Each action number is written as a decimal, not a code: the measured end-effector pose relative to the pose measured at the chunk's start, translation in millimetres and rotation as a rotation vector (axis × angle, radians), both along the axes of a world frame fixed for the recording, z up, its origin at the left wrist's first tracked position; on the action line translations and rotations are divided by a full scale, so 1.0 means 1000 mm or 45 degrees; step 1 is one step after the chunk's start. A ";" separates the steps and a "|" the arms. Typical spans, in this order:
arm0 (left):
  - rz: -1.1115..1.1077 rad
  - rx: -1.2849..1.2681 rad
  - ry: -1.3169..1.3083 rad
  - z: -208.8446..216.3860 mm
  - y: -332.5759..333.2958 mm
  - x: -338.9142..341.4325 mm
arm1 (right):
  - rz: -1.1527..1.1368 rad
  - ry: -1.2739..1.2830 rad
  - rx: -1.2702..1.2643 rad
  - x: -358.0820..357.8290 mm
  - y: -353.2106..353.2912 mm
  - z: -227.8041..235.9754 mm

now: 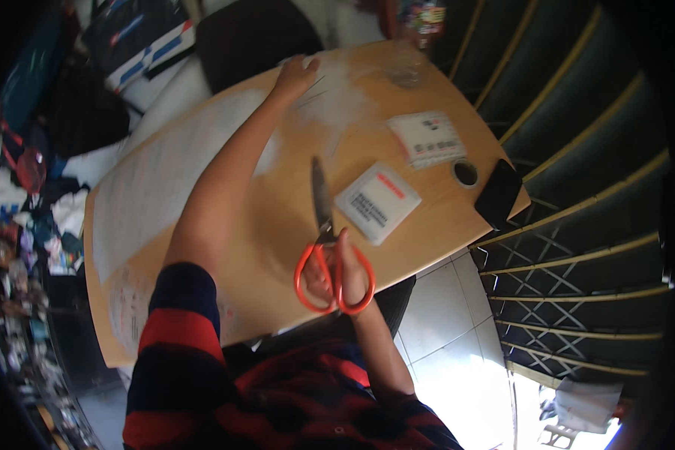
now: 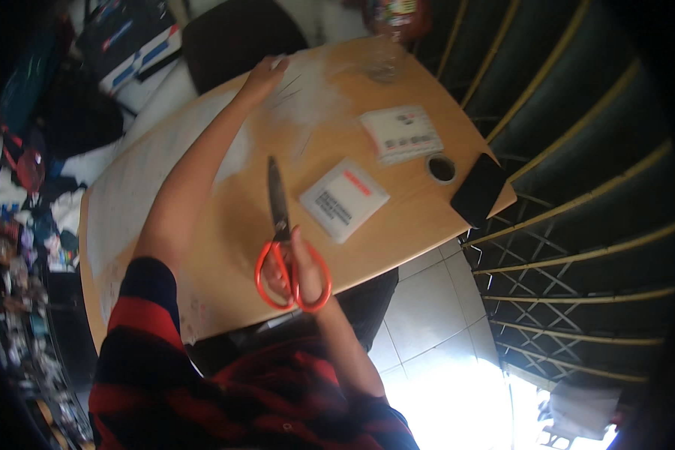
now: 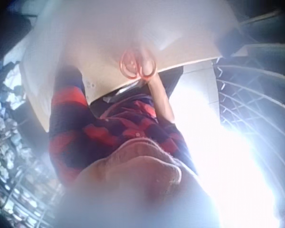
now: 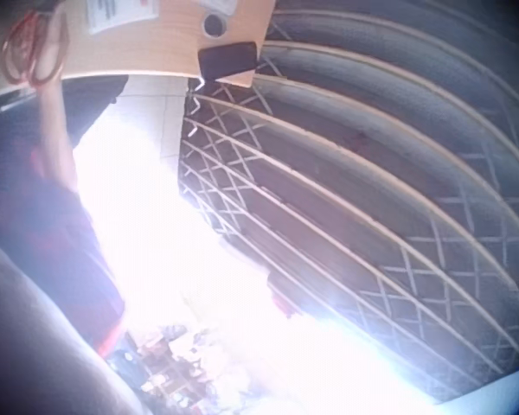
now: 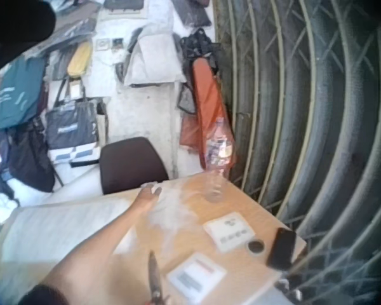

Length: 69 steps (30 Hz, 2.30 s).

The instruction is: The person uses red-handled scissors to cut a large sheet of translucent paper with printed text and logos into smaller rectangular pieces. They repeatedly position the paper on a wooden table, cut along straight lines, and separate the resulting pieces.

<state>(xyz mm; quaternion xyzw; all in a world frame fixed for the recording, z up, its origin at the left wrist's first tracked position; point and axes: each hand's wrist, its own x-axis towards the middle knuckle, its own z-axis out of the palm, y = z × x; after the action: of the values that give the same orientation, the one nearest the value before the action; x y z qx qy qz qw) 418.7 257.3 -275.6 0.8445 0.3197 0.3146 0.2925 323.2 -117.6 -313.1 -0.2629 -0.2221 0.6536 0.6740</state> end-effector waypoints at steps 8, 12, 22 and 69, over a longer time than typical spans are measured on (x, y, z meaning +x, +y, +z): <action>-0.160 0.306 0.037 0.032 -0.116 -0.191 | 0.056 -0.045 -0.022 0.003 -0.006 -0.004; -0.152 -0.113 0.352 0.036 -0.161 -0.347 | 0.103 -0.302 -0.002 -0.007 -0.002 -0.001; 0.088 0.532 0.624 -0.027 -0.255 -0.400 | 0.185 -0.747 -0.149 -0.042 -0.040 0.016; -0.105 0.481 0.047 -0.062 -0.194 -0.329 | 0.499 -1.382 -0.831 -0.097 -0.065 0.064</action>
<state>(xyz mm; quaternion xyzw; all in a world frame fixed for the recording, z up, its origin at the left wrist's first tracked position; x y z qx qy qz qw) 89.2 63.7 -337.3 0.9025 0.2252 0.3412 0.1354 226.3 -183.1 -249.5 -0.7004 -0.3643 0.5726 0.2208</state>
